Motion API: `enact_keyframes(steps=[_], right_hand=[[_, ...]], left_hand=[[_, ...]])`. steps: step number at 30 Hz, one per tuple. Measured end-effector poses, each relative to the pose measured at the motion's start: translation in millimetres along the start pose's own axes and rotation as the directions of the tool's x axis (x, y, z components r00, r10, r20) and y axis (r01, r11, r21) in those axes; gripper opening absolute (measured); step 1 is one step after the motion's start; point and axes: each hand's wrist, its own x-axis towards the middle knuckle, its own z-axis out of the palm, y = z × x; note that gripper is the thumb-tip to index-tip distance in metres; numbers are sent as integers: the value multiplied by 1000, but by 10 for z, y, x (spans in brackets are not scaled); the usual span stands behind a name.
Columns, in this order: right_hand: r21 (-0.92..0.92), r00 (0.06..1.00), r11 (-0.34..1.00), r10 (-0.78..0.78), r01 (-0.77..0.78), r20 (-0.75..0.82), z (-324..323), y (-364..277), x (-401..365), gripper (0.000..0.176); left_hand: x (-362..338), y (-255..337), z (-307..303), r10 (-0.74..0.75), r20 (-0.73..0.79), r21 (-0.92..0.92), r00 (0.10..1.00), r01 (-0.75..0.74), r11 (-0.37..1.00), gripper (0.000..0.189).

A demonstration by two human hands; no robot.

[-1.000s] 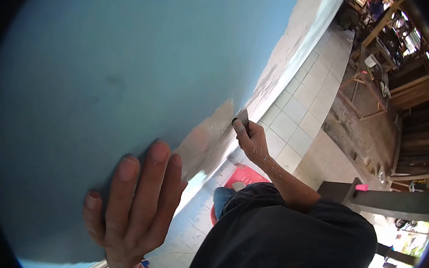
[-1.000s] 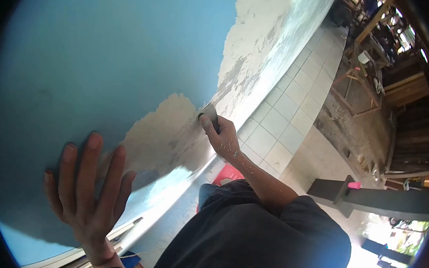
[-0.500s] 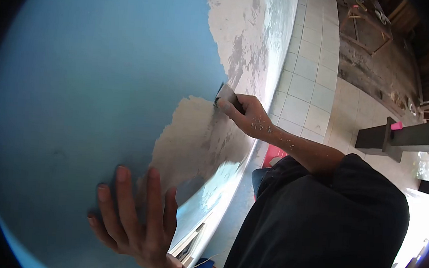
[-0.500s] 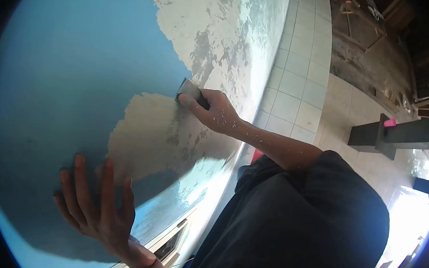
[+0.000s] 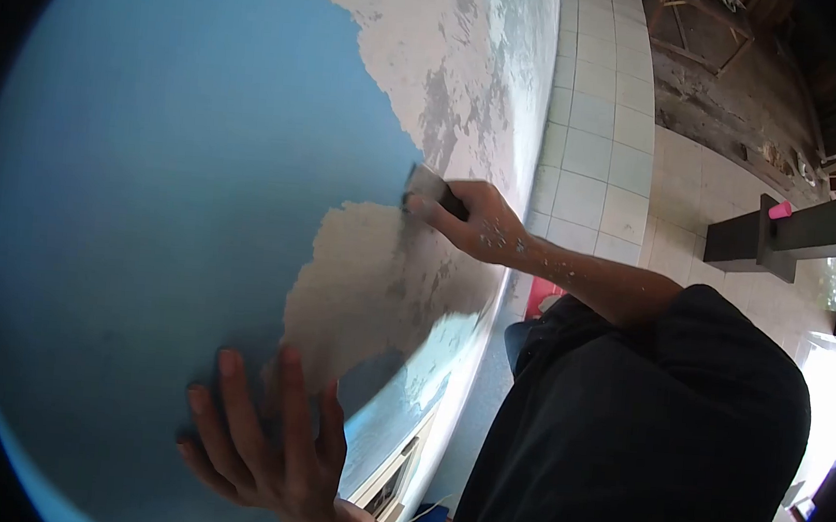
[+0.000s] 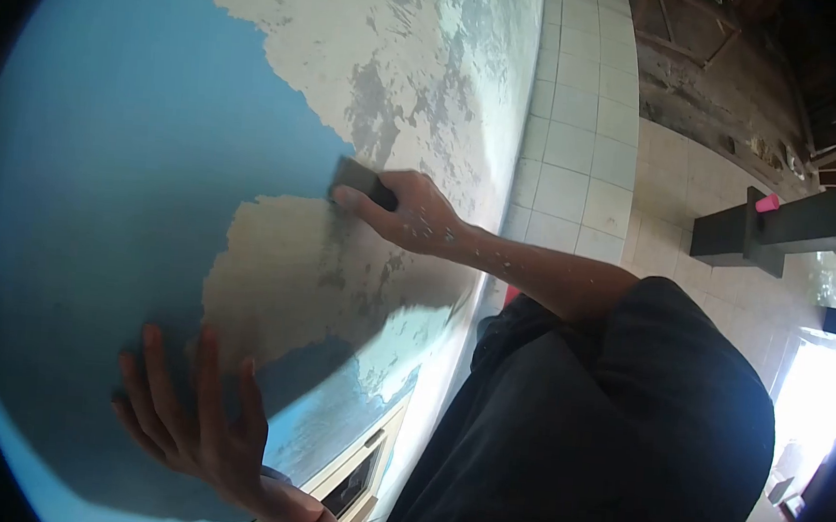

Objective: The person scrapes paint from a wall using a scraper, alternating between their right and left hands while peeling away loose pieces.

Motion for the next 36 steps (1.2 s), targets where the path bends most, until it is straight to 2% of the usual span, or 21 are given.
enact_keyframes(steps=[4,7,10,13,16,19,22,28,36], right_hand=[[35,999,999,-34,34,-20,46,92,-40,61],[-1,998,999,37,-37,50,-25,0,-42,62],[-18,998,998,60,-59,34,-23,-112,-42,61],[0,1000,1000,-11,11,-8,32,31,-41,60],[51,1000,999,18,-18,5,50,32,-27,60],[-9,1000,1000,14,-14,-9,2,-153,-8,60],[26,999,999,-29,30,-21,23,-67,-39,60],[-26,1000,1000,2,-2,-6,-24,-206,-24,60],[44,1000,999,9,-10,24,-45,-298,-45,58]], left_hand=[[-10,-3,-25,-1,4,7,1000,1,1000,31],[-14,-2,3,-15,-6,3,1000,15,1000,30],[-16,19,2,-31,19,-6,999,31,999,29],[-11,14,-28,-22,23,13,999,22,1000,29],[-3,4,-2,-10,0,25,1000,10,1000,32],[-7,22,-11,1,18,9,1000,-1,1000,31],[-15,0,-17,-9,19,11,1000,9,1000,30],[-19,37,0,-42,24,-6,999,42,999,29],[-7,30,-4,-51,15,-11,999,51,999,29]])
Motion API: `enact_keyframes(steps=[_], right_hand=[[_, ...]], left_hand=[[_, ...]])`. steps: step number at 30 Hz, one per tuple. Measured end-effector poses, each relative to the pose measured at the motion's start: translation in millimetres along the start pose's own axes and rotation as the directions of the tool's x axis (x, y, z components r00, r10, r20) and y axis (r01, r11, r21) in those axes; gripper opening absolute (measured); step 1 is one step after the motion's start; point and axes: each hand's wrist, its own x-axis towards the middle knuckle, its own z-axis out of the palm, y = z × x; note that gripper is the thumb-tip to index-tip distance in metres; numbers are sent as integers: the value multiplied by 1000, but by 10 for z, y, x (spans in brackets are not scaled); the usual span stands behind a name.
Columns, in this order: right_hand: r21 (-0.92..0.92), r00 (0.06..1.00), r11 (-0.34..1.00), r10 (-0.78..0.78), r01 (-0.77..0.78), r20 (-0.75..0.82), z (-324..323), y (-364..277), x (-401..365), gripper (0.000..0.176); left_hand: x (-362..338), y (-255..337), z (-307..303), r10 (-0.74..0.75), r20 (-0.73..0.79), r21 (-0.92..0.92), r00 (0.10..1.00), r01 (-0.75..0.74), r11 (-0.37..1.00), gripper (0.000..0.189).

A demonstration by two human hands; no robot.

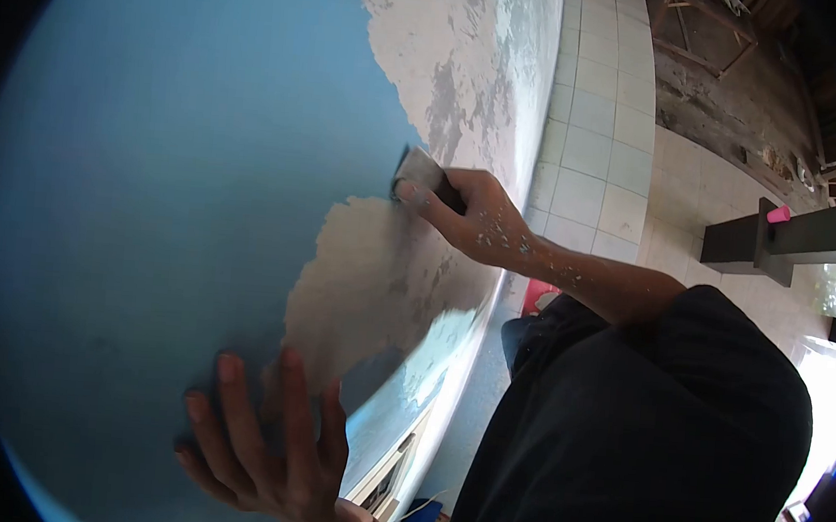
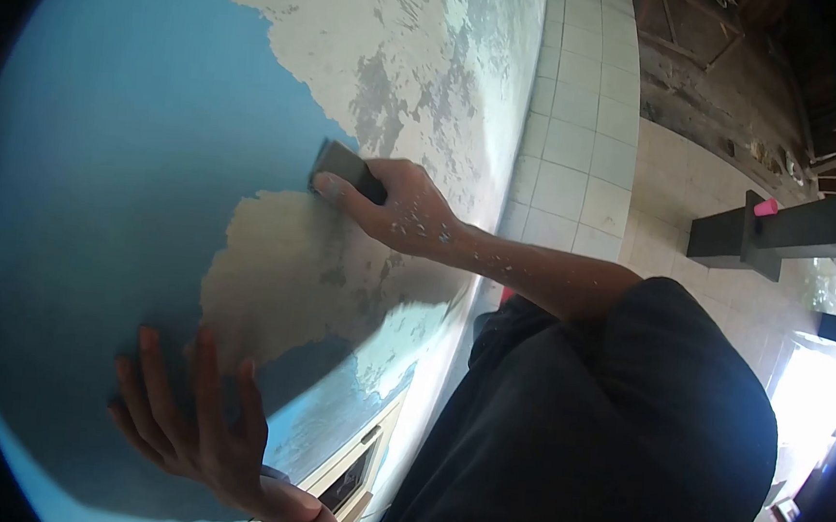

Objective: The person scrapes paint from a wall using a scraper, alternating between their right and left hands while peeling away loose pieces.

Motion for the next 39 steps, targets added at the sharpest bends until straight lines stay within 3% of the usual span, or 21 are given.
enact_keyframes(steps=[4,10,24,27,30,33,34,37,39], right_hand=[[9,997,998,-63,63,-34,54,236,30,56],[15,999,999,-29,29,-27,-3,-94,26,55],[46,996,997,-59,62,-70,66,-79,91,56],[61,991,994,-82,89,-101,56,-163,48,55],[80,987,989,-117,126,-106,130,165,128,53],[60,995,997,-44,49,-87,135,491,144,49],[181,990,978,-89,107,-106,178,452,167,48],[179,995,981,-65,77,-72,141,280,124,45],[228,995,969,-85,95,-53,175,433,124,42]], left_hand=[[-8,-21,-27,20,6,16,1000,-21,1000,29],[-5,11,13,28,-6,12,1000,-28,1000,31],[-23,-32,-17,15,13,-31,1000,-15,999,30],[-13,-27,-3,25,-6,-24,1000,-25,999,30],[-105,-78,58,40,-103,-138,994,-54,989,24],[-373,-104,31,-123,-164,-361,979,56,931,13],[-455,-60,60,-181,-171,-333,968,116,936,13],[-821,1,62,-270,-183,-252,945,220,942,21],[-1113,41,106,-423,-218,-245,879,370,896,27]])
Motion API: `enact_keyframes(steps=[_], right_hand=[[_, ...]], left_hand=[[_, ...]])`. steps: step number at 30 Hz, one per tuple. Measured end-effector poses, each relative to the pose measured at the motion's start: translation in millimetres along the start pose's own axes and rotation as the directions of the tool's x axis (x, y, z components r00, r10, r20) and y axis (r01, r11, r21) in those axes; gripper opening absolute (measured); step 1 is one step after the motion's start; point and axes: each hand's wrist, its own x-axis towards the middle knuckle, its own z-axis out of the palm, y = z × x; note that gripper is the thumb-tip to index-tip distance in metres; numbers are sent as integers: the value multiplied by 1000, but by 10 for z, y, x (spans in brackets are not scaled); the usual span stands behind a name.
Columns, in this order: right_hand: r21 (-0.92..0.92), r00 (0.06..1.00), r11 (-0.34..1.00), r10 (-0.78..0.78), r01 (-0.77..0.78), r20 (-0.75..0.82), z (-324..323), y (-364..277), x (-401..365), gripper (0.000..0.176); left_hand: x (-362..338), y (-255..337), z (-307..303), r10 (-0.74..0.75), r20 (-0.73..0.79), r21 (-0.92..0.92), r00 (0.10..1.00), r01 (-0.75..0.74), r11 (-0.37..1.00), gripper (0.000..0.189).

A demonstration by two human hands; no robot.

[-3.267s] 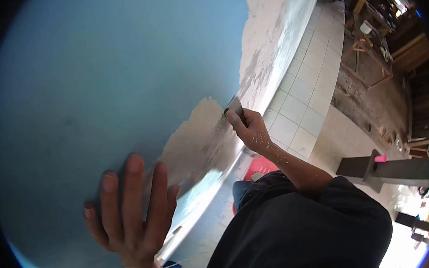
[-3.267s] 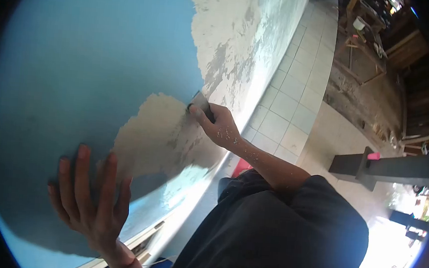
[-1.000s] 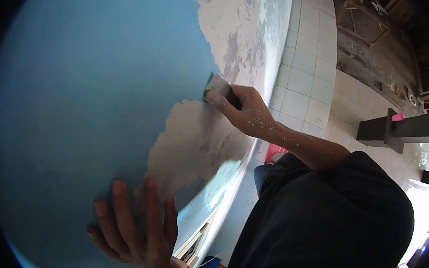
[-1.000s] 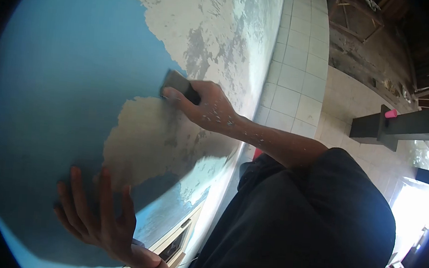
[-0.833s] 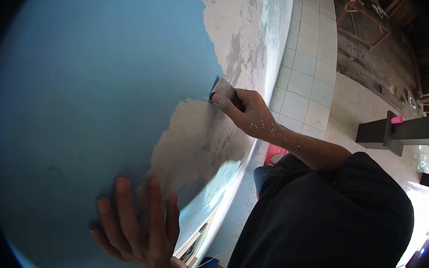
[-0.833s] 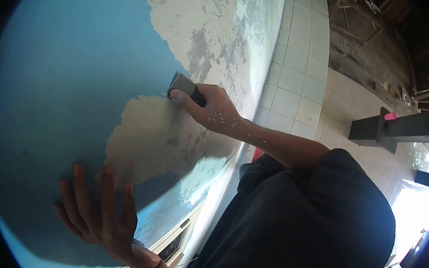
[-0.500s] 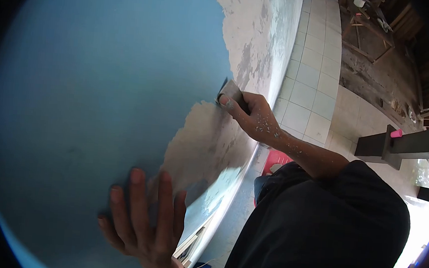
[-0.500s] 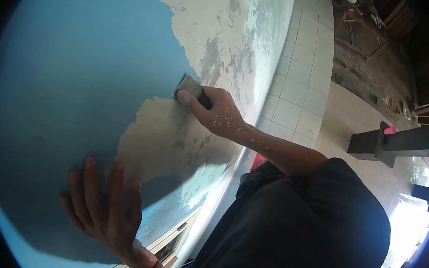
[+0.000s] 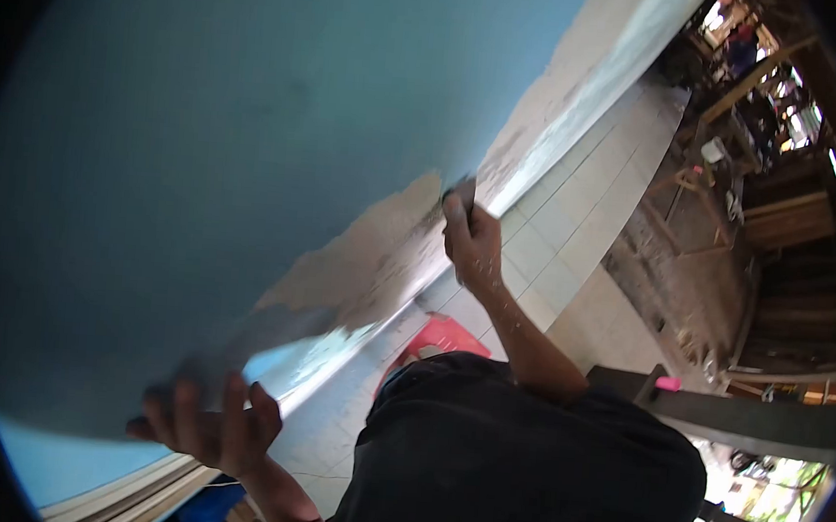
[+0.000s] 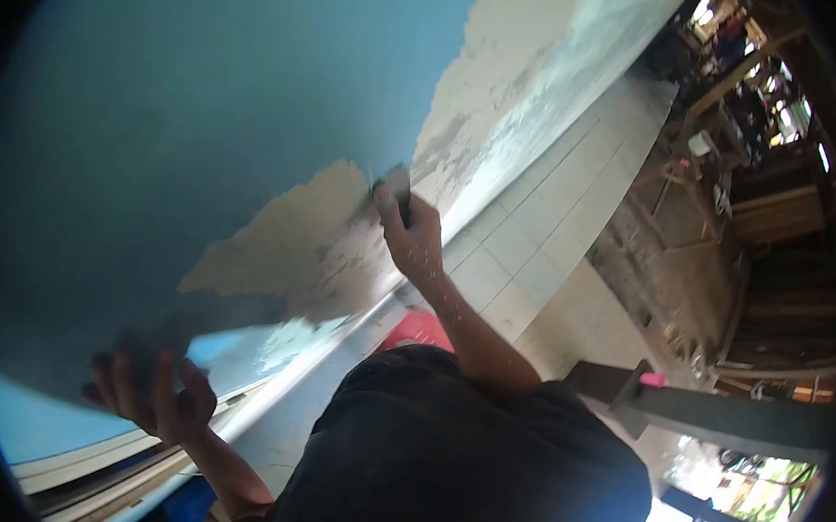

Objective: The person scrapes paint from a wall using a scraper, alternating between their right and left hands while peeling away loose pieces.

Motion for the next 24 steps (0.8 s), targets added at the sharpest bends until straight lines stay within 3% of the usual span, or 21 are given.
enact_keyframes(steps=[2,4,7,10,12,16,19,24], right_hand=[[-29,999,999,21,-22,-27,13,127,-44,40],[-7,1000,999,31,-31,-1,39,-98,-23,41],[100,998,994,36,-40,48,30,-322,43,38],[55,995,994,93,-94,23,35,-137,-59,39],[36,994,993,108,-109,20,55,-177,-59,39],[50,998,999,-15,12,55,91,-459,19,43],[-6,997,997,71,-71,7,68,-191,-64,44],[-51,998,997,64,-65,-19,113,-540,-41,45]], left_hand=[[-355,-75,-47,-151,-52,93,987,155,983,42],[-492,-129,46,-139,-191,181,972,174,968,45],[-698,-154,105,-140,-217,239,966,191,952,50],[-688,-177,192,-113,-279,243,954,184,953,51],[-712,-181,184,-126,-281,226,951,193,955,50],[-738,-175,148,-128,-240,272,962,194,943,50],[-762,-178,157,-123,-240,304,963,195,933,50],[-775,-170,163,-141,-232,307,962,210,928,49]])
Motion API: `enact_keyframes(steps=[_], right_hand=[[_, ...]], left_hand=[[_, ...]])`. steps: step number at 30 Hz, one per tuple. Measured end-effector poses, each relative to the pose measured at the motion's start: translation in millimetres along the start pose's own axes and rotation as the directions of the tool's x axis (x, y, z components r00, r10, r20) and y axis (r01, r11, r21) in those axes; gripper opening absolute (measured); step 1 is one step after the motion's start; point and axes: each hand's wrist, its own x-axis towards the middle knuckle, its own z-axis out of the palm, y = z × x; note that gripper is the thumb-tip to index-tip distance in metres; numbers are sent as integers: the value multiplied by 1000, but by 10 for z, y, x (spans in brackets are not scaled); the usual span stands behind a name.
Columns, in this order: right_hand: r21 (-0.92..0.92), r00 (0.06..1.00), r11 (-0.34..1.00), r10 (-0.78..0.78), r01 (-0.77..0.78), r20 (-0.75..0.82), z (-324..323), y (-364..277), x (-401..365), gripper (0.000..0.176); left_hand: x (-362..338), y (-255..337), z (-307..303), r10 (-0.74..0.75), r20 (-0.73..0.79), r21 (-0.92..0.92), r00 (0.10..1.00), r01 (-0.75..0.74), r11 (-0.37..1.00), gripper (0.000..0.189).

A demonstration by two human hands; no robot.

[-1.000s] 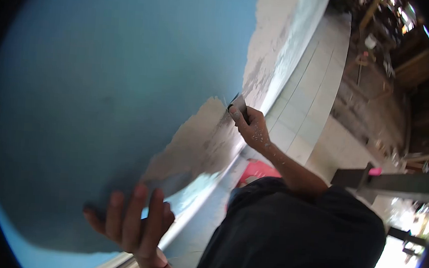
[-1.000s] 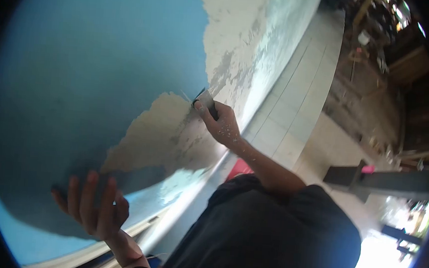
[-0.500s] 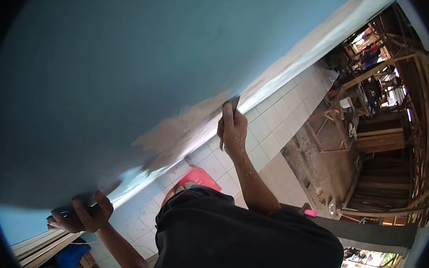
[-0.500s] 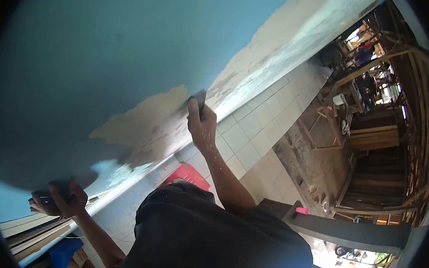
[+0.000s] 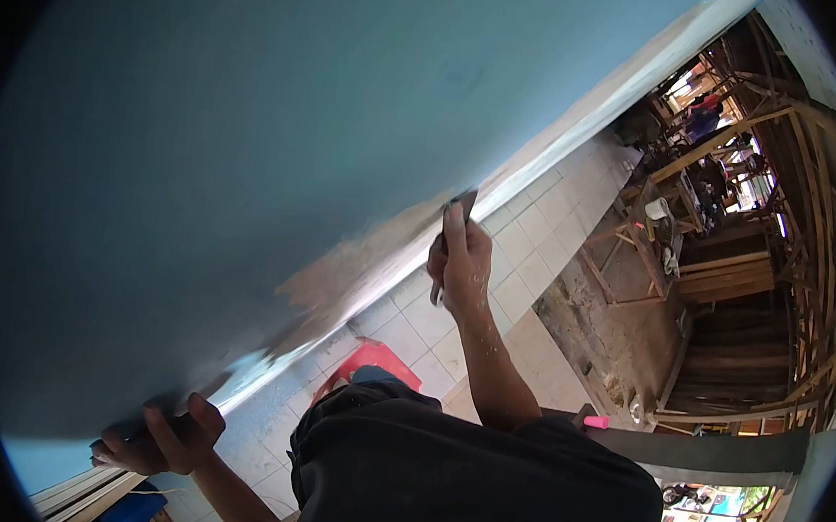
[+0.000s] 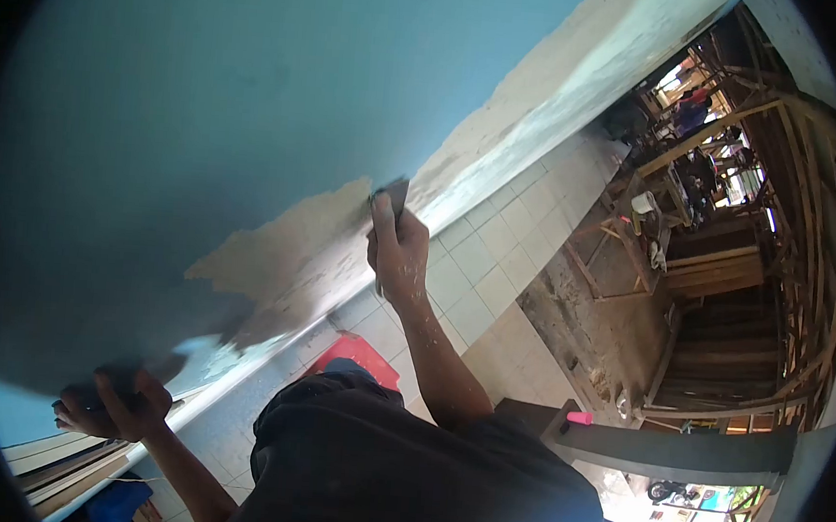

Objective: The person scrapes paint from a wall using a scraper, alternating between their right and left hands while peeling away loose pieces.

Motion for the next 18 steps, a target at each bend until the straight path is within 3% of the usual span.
enact_keyframes(steps=[12,15,18], right_hand=[[97,999,994,-52,50,12,23,55,21,46],[14,1000,1000,18,-18,18,1,154,-20,46],[28,1000,1000,8,-8,-10,68,-161,-61,47]], left_hand=[[95,59,11,15,-45,-55,999,-17,998,45],[118,37,-3,16,-34,-41,999,-17,999,44],[127,29,-2,20,-33,-38,999,-21,999,43]])
